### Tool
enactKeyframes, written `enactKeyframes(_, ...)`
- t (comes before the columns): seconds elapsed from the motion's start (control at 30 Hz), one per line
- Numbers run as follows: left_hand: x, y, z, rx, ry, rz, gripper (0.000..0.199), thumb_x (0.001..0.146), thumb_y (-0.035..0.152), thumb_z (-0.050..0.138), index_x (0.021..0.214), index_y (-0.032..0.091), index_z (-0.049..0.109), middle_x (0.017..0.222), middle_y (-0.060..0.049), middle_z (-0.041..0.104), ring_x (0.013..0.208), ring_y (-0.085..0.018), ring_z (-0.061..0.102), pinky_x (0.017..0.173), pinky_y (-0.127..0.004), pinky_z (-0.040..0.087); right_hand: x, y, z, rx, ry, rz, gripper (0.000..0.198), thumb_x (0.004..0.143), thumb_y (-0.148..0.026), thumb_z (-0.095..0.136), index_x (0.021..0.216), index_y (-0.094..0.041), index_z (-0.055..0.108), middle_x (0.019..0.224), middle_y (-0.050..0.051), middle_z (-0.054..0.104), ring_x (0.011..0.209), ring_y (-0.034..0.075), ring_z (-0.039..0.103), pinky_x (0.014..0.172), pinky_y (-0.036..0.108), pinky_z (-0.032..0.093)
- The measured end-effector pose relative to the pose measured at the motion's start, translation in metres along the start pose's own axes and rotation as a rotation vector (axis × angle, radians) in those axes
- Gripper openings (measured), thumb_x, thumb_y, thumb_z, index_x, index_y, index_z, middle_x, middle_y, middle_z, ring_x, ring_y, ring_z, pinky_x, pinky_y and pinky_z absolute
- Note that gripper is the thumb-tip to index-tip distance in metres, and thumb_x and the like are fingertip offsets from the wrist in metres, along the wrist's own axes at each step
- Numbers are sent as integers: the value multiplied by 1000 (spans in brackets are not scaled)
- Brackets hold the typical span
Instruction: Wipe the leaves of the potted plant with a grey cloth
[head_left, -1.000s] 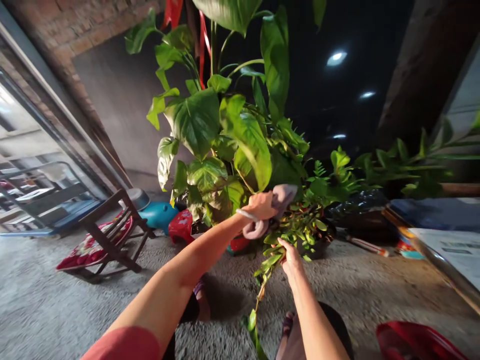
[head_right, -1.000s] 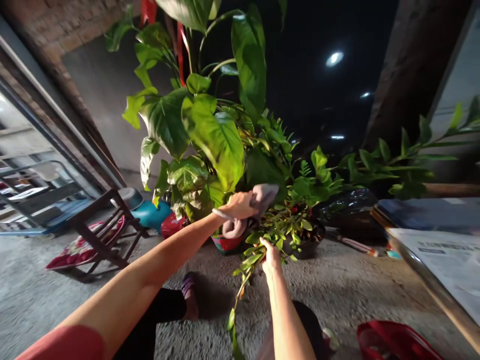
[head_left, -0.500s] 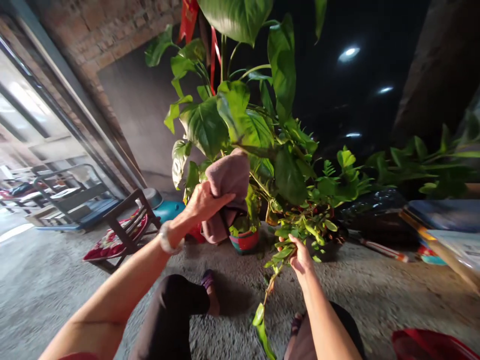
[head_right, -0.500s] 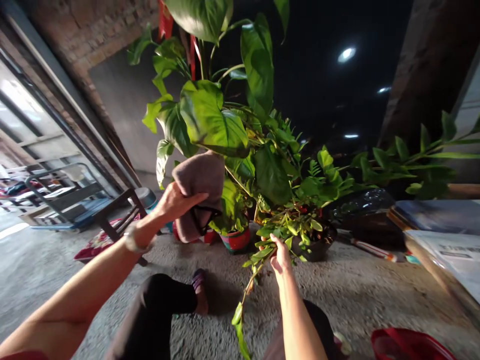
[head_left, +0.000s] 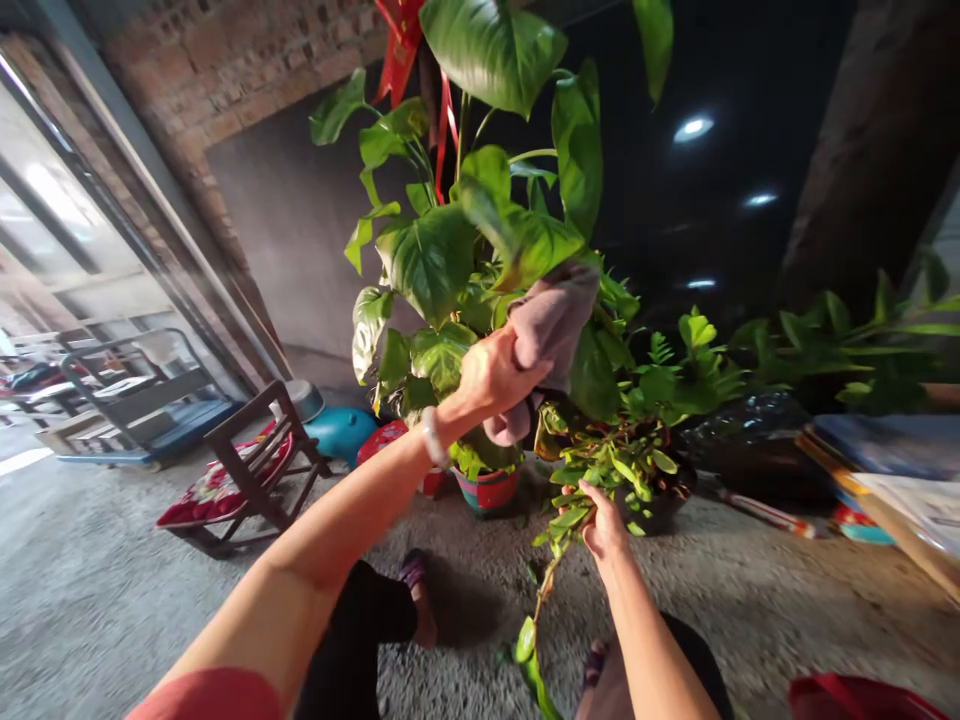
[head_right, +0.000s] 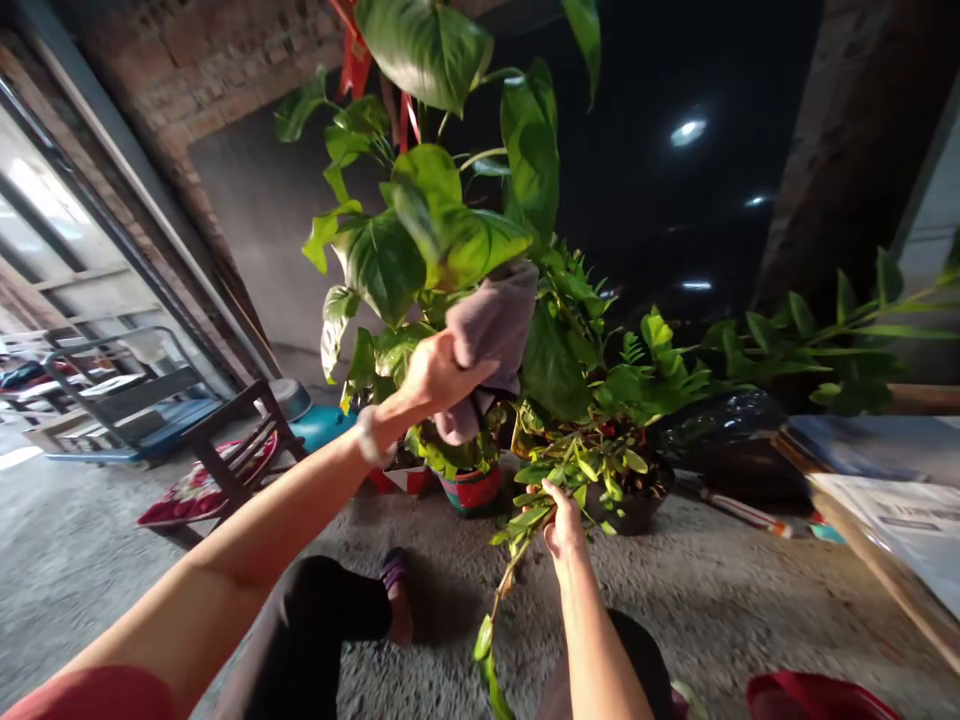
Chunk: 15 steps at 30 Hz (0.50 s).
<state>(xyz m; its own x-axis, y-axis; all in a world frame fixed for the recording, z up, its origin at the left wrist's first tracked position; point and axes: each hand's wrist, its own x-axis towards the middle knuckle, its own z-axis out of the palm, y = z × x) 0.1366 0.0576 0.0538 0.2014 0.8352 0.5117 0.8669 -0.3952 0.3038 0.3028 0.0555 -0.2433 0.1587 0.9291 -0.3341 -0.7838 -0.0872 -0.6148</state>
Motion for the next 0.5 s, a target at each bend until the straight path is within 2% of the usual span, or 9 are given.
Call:
enactKeyframes(0.03, 9, 0, 18, 85, -65, 1, 42, 96, 45, 68, 126, 15, 71, 113, -12, 76, 103, -25, 70, 92, -38, 56, 0, 1, 1, 3, 7, 0, 30, 61, -22, 89, 84, -23, 68, 66, -3, 78, 56, 23, 77, 40, 26, 56)
enactKeyframes(0.13, 5, -12, 59, 232, -503, 3, 43, 87, 39, 77, 123, 15, 74, 107, -11, 77, 101, -28, 72, 85, -36, 55, 2, 3, 1, 7, 29, 10, 24, 64, -23, 86, 78, -21, 67, 62, 0, 77, 51, 22, 74, 38, 26, 54)
enactKeyframes(0.2, -17, -23, 60, 208, -762, 19, 43, 78, 40, 84, 113, 16, 78, 98, -8, 76, 95, -27, 73, 77, -32, 54, 3, 4, -1, 5, 42, 21, 21, 65, -22, 85, 73, -21, 66, 58, 1, 74, 48, 22, 72, 39, 27, 55)
enactKeyframes(0.27, -41, -32, 37, 143, -862, 9, 43, 73, 45, 87, 105, 18, 79, 94, -5, 75, 89, -25, 71, 71, -30, 52, 3, 3, -2, 4, 52, 24, 20, 67, -22, 84, 73, -21, 65, 57, 0, 74, 48, 21, 71, 41, 27, 57)
enactKeyframes(0.3, -49, -36, 18, 108, -839, 4, 43, 73, 49, 87, 103, 19, 79, 93, -4, 75, 86, -24, 70, 69, -30, 51, 3, 2, -3, 4, 56, 23, 20, 67, -21, 84, 74, -20, 66, 59, 0, 74, 49, 21, 72, 42, 27, 58)
enactKeyframes(0.37, -54, -44, -23, 69, -686, -4, 40, 75, 51, 84, 98, 18, 77, 86, -2, 72, 80, -21, 66, 69, -29, 49, 2, 0, -3, 5, 59, 18, 21, 66, -21, 85, 77, -20, 68, 62, 0, 76, 53, 22, 75, 44, 27, 59)
enactKeyframes(0.43, -44, -55, -56, 60, -390, -47, 36, 80, 49, 79, 96, 17, 75, 81, 0, 69, 78, -18, 62, 71, -29, 48, 1, -1, -2, 6, 59, 14, 24, 64, -21, 86, 79, -21, 68, 64, -1, 77, 56, 22, 77, 46, 27, 60)
enactKeyframes(0.5, -29, -70, -69, 71, -80, -122, 35, 83, 48, 76, 97, 16, 72, 81, -1, 68, 78, -18, 61, 72, -30, 48, 0, -2, 1, 5, 56, 14, 26, 62, -21, 87, 79, -21, 67, 64, -1, 77, 58, 24, 78, 48, 28, 62)
